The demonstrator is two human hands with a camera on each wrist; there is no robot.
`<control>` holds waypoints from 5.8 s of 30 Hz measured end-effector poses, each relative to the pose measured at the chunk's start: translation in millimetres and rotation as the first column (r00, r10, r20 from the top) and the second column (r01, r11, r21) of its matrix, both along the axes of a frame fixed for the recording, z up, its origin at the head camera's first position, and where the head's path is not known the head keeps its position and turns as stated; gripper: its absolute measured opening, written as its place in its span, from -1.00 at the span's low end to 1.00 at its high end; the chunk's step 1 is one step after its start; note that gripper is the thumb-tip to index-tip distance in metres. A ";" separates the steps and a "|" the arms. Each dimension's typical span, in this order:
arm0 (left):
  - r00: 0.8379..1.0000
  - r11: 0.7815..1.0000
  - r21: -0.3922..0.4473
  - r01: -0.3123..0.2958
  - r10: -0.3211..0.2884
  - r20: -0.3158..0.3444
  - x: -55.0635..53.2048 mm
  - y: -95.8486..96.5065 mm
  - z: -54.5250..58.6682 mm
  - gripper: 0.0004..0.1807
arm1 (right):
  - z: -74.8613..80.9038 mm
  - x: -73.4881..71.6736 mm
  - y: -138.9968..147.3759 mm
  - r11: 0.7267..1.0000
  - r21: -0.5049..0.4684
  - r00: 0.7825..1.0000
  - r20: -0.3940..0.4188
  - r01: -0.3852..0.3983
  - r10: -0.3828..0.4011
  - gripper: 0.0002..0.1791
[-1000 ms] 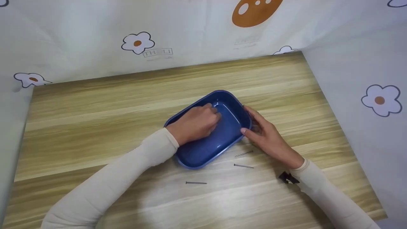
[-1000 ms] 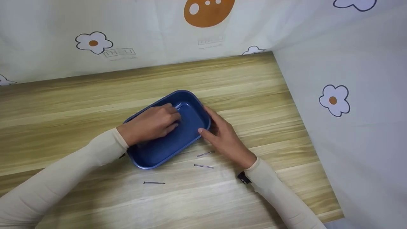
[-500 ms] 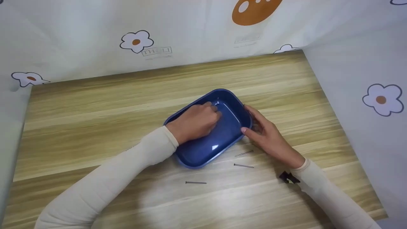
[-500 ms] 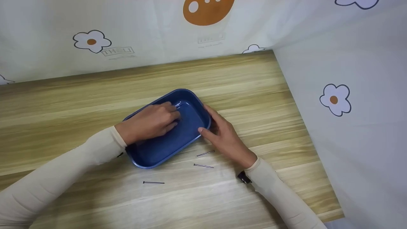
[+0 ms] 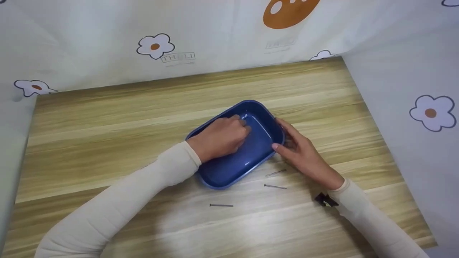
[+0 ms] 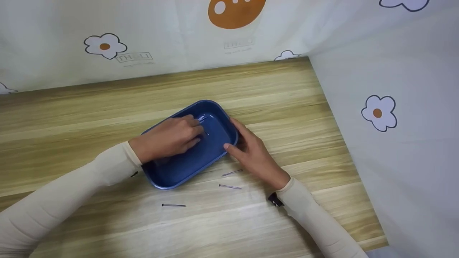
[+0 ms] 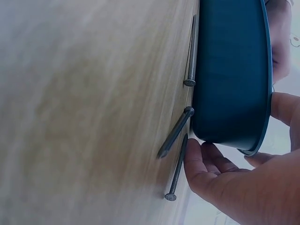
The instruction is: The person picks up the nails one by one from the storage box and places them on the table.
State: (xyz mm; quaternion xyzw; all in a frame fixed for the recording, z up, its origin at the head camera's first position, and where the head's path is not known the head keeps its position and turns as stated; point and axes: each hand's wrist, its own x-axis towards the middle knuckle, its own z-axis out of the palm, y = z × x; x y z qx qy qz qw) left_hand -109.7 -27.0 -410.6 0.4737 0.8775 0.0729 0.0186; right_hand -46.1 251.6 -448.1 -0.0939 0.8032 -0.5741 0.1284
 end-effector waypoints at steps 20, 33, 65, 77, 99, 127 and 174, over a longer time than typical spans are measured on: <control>0.992 0.999 -0.021 -0.024 0.027 0.120 -14.2 1.4 16.0 -0.82 | -1.3 -0.3 0.0 0.999 -0.033 1.000 0.001 0.001 -0.001 -0.16; 0.996 0.989 -0.149 0.024 -0.011 0.090 -17.7 18.8 15.3 -0.81 | -2.0 -1.3 0.4 1.000 -0.027 1.000 0.000 0.004 -0.004 -0.16; 0.993 0.965 -0.261 0.005 -0.036 -0.114 -20.7 37.8 -8.2 -0.80 | 0.3 -2.1 -0.1 1.000 -0.017 1.000 0.011 -0.013 0.013 -0.16; 0.991 0.970 -0.241 0.019 -0.049 -0.121 -15.7 33.7 -10.8 -0.80 | -0.3 -2.1 -2.7 1.000 -0.021 1.000 -0.003 -0.011 0.010 -0.16; 0.996 0.992 -0.114 0.050 -0.058 -0.068 19.1 22.2 23.4 -0.68 | -1.9 -1.8 1.1 1.000 0.014 1.000 0.011 -0.008 0.008 -0.19; 0.980 0.994 0.111 0.009 0.013 -0.199 58.1 -29.3 26.5 -0.88 | -0.3 -2.0 0.1 1.000 0.017 1.000 0.005 -0.007 0.007 -0.18; 0.969 0.874 0.460 -0.159 0.227 -0.096 136.0 -120.8 3.5 -0.85 | -2.3 -2.9 0.7 1.000 0.002 1.000 -0.006 -0.016 0.016 -0.18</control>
